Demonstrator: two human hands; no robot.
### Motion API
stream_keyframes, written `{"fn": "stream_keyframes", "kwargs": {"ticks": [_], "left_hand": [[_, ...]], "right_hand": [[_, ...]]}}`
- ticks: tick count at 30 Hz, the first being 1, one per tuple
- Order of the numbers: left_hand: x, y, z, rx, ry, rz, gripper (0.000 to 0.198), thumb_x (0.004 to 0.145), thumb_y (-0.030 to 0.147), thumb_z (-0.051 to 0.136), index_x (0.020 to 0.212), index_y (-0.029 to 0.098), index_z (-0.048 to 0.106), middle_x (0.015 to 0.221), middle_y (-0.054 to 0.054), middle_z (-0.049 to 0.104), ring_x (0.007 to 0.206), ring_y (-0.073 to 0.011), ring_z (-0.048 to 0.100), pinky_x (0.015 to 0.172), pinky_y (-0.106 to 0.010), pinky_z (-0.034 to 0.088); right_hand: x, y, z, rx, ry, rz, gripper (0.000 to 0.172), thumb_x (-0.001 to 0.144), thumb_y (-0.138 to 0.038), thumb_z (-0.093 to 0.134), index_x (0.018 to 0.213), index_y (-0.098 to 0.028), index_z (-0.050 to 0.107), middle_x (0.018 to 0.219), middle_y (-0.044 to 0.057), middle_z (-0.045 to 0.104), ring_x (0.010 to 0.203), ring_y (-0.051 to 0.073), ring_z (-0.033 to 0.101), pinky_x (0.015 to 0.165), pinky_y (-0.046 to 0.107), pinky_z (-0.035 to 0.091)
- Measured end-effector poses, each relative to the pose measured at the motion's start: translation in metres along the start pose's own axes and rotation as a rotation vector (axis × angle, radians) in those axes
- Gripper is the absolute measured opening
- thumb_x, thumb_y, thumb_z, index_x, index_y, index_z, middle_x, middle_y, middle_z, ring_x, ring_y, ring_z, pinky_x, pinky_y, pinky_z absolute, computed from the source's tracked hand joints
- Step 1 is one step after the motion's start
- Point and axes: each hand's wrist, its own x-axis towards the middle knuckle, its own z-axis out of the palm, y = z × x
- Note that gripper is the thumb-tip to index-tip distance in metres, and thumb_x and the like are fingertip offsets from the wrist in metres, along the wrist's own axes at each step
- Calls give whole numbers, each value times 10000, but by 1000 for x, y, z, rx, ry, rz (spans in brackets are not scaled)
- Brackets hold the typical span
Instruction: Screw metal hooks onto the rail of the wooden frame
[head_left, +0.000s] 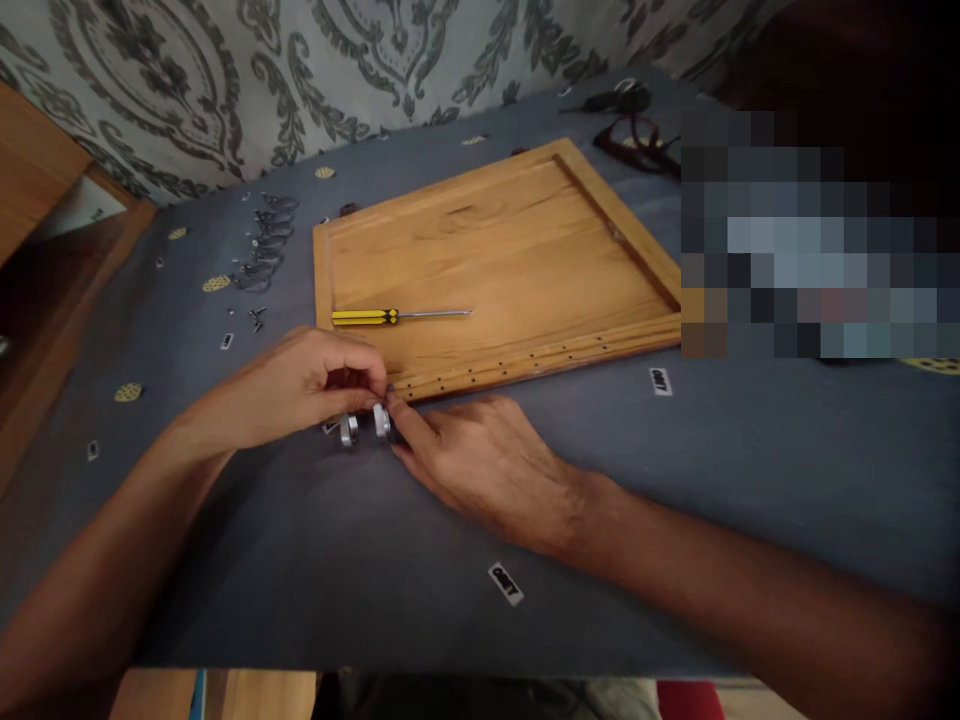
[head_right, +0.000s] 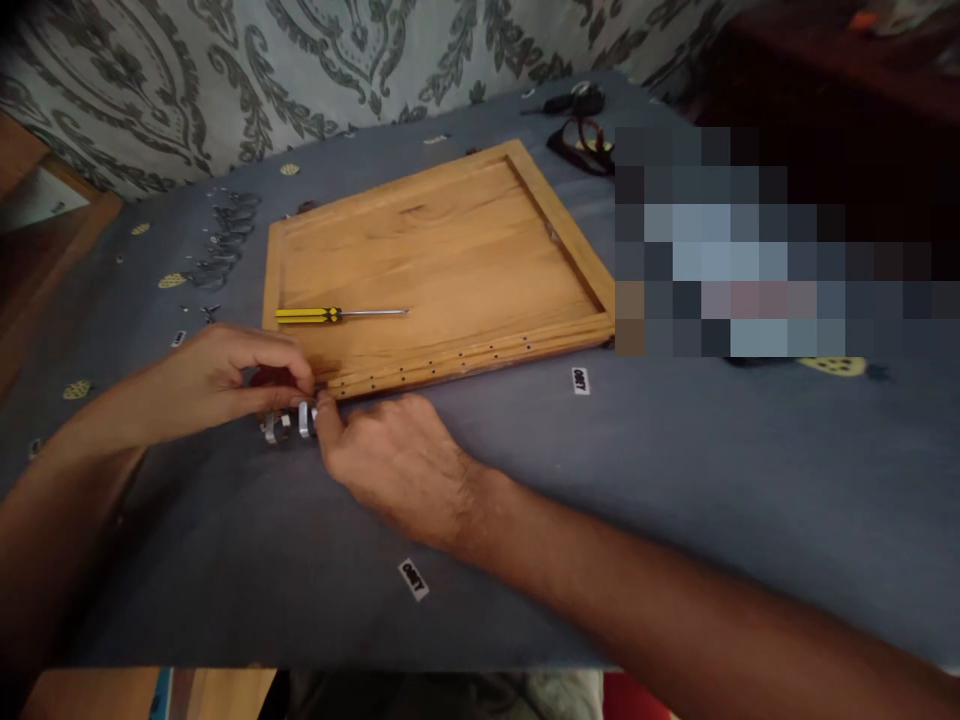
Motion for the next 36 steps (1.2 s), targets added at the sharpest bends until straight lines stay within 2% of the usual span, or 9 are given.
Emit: {"fn": "stream_keyframes", "kwargs": {"ticks": [6,11,14,17,19,21,23,29,36], "left_hand": [[0,0,0,-41,-19,1,161,858,266,542,784,171,649,719,7,678,612,-84,571,576,-180,414],[-5,0,-5,-100,7,-56,174,844,336,580,869,186,664,782,5,702,663,-96,604,615,-195,437],[-9,-4,-13,-77,105,-113,215,851,381,574,915,199,669,749,17,671,654,-102,577,602,-216,418],[-10,-13,-18,104,308,-149,285,874,437,551,986,204,671,844,15,654,706,-107,540,631,-248,401],[-9,-20,-19,241,372,-131,343,902,461,522,1088,203,651,992,-7,643,836,-138,549,728,-278,420],[-6,-27,-18,310,368,-103,348,919,440,511,1138,199,635,1094,-40,621,992,-190,539,863,-329,420],[-4,-32,-15,326,357,-96,318,920,412,516,1120,198,640,1102,-63,624,1053,-226,526,932,-371,407],[0,-39,-8,388,398,-107,290,920,370,483,1110,198,618,1101,-88,649,1067,-281,532,961,-452,431],[3,-41,-9,377,422,-78,264,918,393,469,920,201,649,952,-63,646,957,-249,564,908,-431,461]], "right_hand": [[0,1,1,11,6,-10,485,923,-179,555,1377,-28,473,758,58,755,643,231,719,478,352,428],[1,0,-2,3,-48,5,462,934,-179,542,1369,-39,478,794,62,766,668,232,728,492,355,448],[1,-1,-3,-18,-66,10,469,935,-186,547,1376,-46,467,820,65,771,677,231,731,485,352,443],[1,-1,-2,-18,-55,3,475,919,-199,580,1358,-43,484,815,60,770,662,234,726,459,351,411],[1,-1,-1,-21,-32,-3,448,910,-208,597,1324,-53,521,804,55,770,643,229,721,450,344,384],[1,-1,0,-36,-18,0,422,906,-218,610,1295,-64,552,811,61,774,636,218,718,454,331,365],[1,-1,0,-47,-11,6,428,907,-230,616,1297,-67,553,806,63,774,633,209,717,459,322,350],[1,-1,-2,-51,-43,16,401,933,-257,587,1294,-84,554,809,61,774,655,214,725,467,322,341],[2,-2,-5,-40,-85,30,396,947,-238,556,1310,-81,541,859,79,780,694,227,735,492,329,349]]}}
